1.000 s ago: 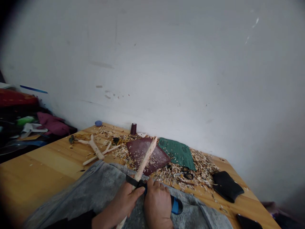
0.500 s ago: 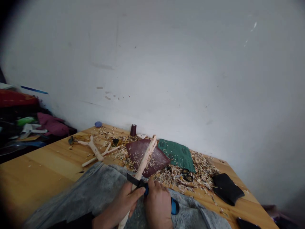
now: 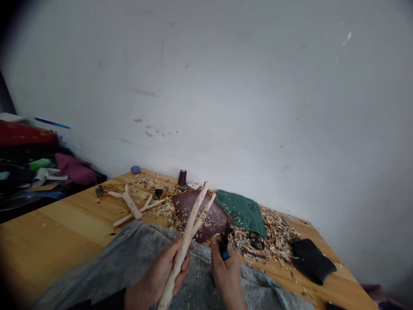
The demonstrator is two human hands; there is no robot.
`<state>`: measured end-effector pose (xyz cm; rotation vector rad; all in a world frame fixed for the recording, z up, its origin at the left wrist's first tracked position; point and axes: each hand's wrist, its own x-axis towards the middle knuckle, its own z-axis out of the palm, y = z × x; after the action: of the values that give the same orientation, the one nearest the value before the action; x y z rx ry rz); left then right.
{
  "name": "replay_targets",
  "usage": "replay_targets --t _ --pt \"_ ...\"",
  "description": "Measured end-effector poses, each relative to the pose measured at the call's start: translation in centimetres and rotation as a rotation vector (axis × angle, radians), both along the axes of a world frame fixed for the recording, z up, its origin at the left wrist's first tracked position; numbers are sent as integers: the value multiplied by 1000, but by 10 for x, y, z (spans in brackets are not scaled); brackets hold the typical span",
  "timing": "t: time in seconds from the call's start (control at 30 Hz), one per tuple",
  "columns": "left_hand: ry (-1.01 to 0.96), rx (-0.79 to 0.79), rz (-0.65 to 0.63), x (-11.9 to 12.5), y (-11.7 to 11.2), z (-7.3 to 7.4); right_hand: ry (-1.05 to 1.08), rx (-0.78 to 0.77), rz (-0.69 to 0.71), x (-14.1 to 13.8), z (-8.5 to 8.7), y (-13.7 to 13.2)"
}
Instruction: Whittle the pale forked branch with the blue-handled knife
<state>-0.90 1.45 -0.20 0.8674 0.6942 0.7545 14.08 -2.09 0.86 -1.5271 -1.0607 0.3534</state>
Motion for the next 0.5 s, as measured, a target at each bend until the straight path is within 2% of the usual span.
replay_targets --t 0.1,0.3,0.5 --pt "-52 -55 6 -1 0 2 31 -47 124 -1 2 -1" --pt "-87 -77 45 0 4 0 118 -51 135 -2 1 2" --pt "-164 -193 98 -1 8 4 21 -6 151 -4 1 3"
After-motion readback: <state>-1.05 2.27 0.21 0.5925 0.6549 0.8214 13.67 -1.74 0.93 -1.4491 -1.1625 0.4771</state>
